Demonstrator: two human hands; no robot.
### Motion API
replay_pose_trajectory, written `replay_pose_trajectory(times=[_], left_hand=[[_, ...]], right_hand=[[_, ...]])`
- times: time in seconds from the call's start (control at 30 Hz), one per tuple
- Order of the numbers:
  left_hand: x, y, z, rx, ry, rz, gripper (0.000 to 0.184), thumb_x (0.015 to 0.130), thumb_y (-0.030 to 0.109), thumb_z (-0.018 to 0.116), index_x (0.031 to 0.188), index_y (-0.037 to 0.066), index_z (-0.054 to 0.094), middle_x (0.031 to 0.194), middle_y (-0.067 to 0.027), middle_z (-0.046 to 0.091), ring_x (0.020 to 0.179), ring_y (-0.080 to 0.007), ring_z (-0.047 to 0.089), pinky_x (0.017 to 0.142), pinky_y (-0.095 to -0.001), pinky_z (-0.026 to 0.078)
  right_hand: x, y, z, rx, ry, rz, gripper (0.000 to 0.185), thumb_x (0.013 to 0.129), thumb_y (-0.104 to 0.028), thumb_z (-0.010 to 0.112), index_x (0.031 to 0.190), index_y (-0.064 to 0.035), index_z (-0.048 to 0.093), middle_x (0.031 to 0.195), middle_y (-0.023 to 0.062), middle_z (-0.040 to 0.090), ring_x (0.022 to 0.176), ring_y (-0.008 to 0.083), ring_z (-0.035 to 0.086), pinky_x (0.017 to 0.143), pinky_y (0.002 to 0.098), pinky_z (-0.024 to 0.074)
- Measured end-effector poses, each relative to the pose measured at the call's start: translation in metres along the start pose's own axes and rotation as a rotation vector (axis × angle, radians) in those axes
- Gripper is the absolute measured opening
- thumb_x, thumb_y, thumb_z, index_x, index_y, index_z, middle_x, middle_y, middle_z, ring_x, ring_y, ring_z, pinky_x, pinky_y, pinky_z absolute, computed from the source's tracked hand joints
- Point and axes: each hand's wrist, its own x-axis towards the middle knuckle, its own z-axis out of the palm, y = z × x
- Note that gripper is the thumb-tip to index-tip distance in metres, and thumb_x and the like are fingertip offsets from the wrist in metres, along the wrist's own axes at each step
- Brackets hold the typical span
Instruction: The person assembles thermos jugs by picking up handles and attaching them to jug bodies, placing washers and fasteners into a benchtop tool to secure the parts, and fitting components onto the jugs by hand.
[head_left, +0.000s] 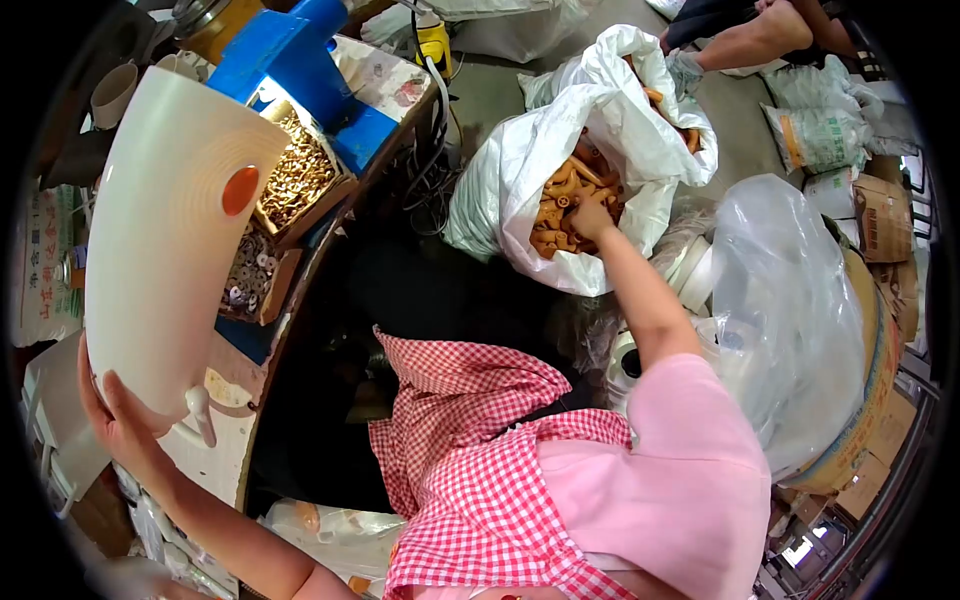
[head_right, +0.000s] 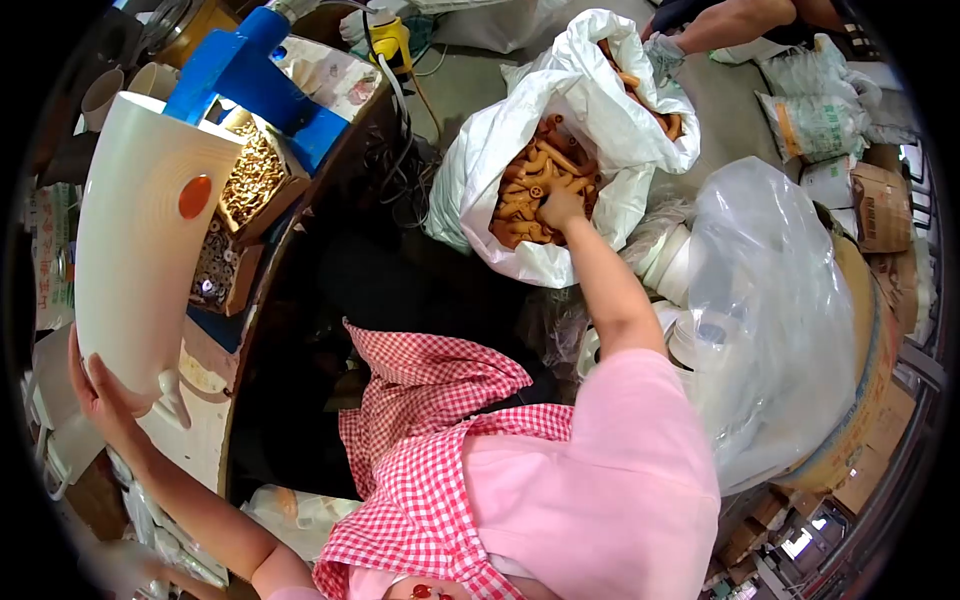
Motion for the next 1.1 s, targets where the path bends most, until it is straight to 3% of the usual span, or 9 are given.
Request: replay_pose_trajectory(times=[0.17, 0.27, 0.4, 0.53, 0.73, 0.8, 0.93, 1.0, 1.1], left_hand=[[-0.002, 0.004, 0.001, 0.015, 0.024, -0.021, 0.051, 0.102, 0.035, 0.058, 0.144, 0.006, 0.052, 0.141, -0.0113, 0.057, 0.123, -0.0217, 0.057, 0.103, -0.0342, 0.046], [-0.004, 0.009, 0.005, 0.007, 0.039, -0.022, 0.051, 0.103, 0.035, 0.057, 0.144, 0.006, 0.052, 0.141, -0.0115, 0.057, 0.124, -0.0219, 0.057, 0.104, -0.0350, 0.046], [-0.001, -0.001, 0.003, -0.006, 0.025, -0.022, 0.050, 0.103, 0.035, 0.057, 0.144, 0.007, 0.052, 0.140, -0.0120, 0.057, 0.123, -0.0217, 0.057, 0.104, -0.0351, 0.045], [-0.005, 0.016, 0.013, 0.010, 0.057, -0.023, 0.049, 0.103, 0.033, 0.057, 0.143, 0.006, 0.053, 0.139, -0.0126, 0.057, 0.122, -0.0218, 0.057, 0.103, -0.0343, 0.046], [0.002, -0.005, 0.006, -0.072, 0.020, 0.028, 0.046, 0.102, 0.028, 0.057, 0.142, 0.006, 0.054, 0.138, -0.0122, 0.058, 0.119, -0.0205, 0.059, 0.100, -0.0327, 0.047], [0.004, -0.010, 0.007, -0.075, 0.036, 0.037, 0.046, 0.102, 0.027, 0.058, 0.142, 0.005, 0.054, 0.137, -0.0113, 0.059, 0.118, -0.0196, 0.059, 0.100, -0.0323, 0.047], [0.005, -0.012, 0.010, -0.047, 0.066, 0.099, 0.045, 0.101, 0.026, 0.062, 0.140, 0.003, 0.056, 0.136, -0.0108, 0.059, 0.119, -0.0189, 0.058, 0.101, -0.0319, 0.047], [0.006, -0.015, 0.012, -0.108, 0.054, 0.099, 0.045, 0.100, 0.026, 0.064, 0.138, 0.003, 0.057, 0.136, -0.0101, 0.059, 0.119, -0.0188, 0.058, 0.101, -0.0315, 0.047], [0.006, -0.011, 0.015, -0.073, 0.067, 0.166, 0.044, 0.099, 0.025, 0.066, 0.137, 0.003, 0.059, 0.135, -0.0100, 0.060, 0.122, -0.0204, 0.057, 0.105, -0.0326, 0.043]], right_hand=[[0.016, -0.021, 0.030, -0.090, 0.024, -0.117, 0.038, 0.086, -0.021, 0.067, 0.124, -0.0156, 0.066, 0.105, 0.0182, 0.072, 0.101, 0.0379, 0.067, 0.089, 0.0459, 0.0526], [-0.022, -0.045, -0.015, -0.048, 0.130, -0.177, 0.036, 0.085, -0.030, 0.073, 0.117, -0.0129, 0.069, 0.099, 0.0163, 0.072, 0.094, 0.0351, 0.068, 0.084, 0.0452, 0.0530], [-0.066, -0.063, -0.087, 0.032, 0.337, -0.493, 0.036, 0.081, -0.038, 0.077, 0.097, -0.0060, 0.071, 0.082, 0.0152, 0.066, 0.084, 0.0370, 0.063, 0.075, 0.0461, 0.0495], [-0.108, -0.082, -0.128, 0.284, 0.433, -0.659, 0.028, 0.082, -0.023, 0.079, 0.091, -0.0021, 0.063, 0.076, 0.0085, 0.052, 0.070, 0.0268, 0.050, 0.066, 0.0385, 0.0428], [-0.166, -0.117, -0.164, 0.475, 0.276, -0.578, 0.031, 0.082, -0.022, 0.078, 0.094, -0.0005, 0.059, 0.082, 0.0098, 0.052, 0.070, 0.0236, 0.051, 0.066, 0.0342, 0.0455], [-0.179, -0.131, -0.177, 0.401, 0.314, -0.718, 0.032, 0.083, -0.023, 0.077, 0.095, -0.0004, 0.059, 0.084, 0.0104, 0.054, 0.072, 0.0236, 0.055, 0.068, 0.0343, 0.0469], [-0.203, -0.154, -0.195, 0.390, 0.281, -0.767, 0.031, 0.085, -0.024, 0.076, 0.095, -0.0009, 0.058, 0.084, 0.0103, 0.059, 0.074, 0.0222, 0.060, 0.070, 0.0343, 0.0484], [-0.219, -0.168, -0.204, 0.538, 0.055, -0.672, 0.030, 0.086, -0.024, 0.076, 0.095, -0.0013, 0.058, 0.085, 0.0112, 0.063, 0.075, 0.0208, 0.063, 0.071, 0.0343, 0.0500], [-0.231, -0.185, -0.204, 0.716, 0.002, -0.731, 0.024, 0.090, -0.020, 0.073, 0.100, -0.0019, 0.060, 0.083, 0.0045, 0.063, 0.070, 0.0125, 0.061, 0.065, 0.0274, 0.0492]])
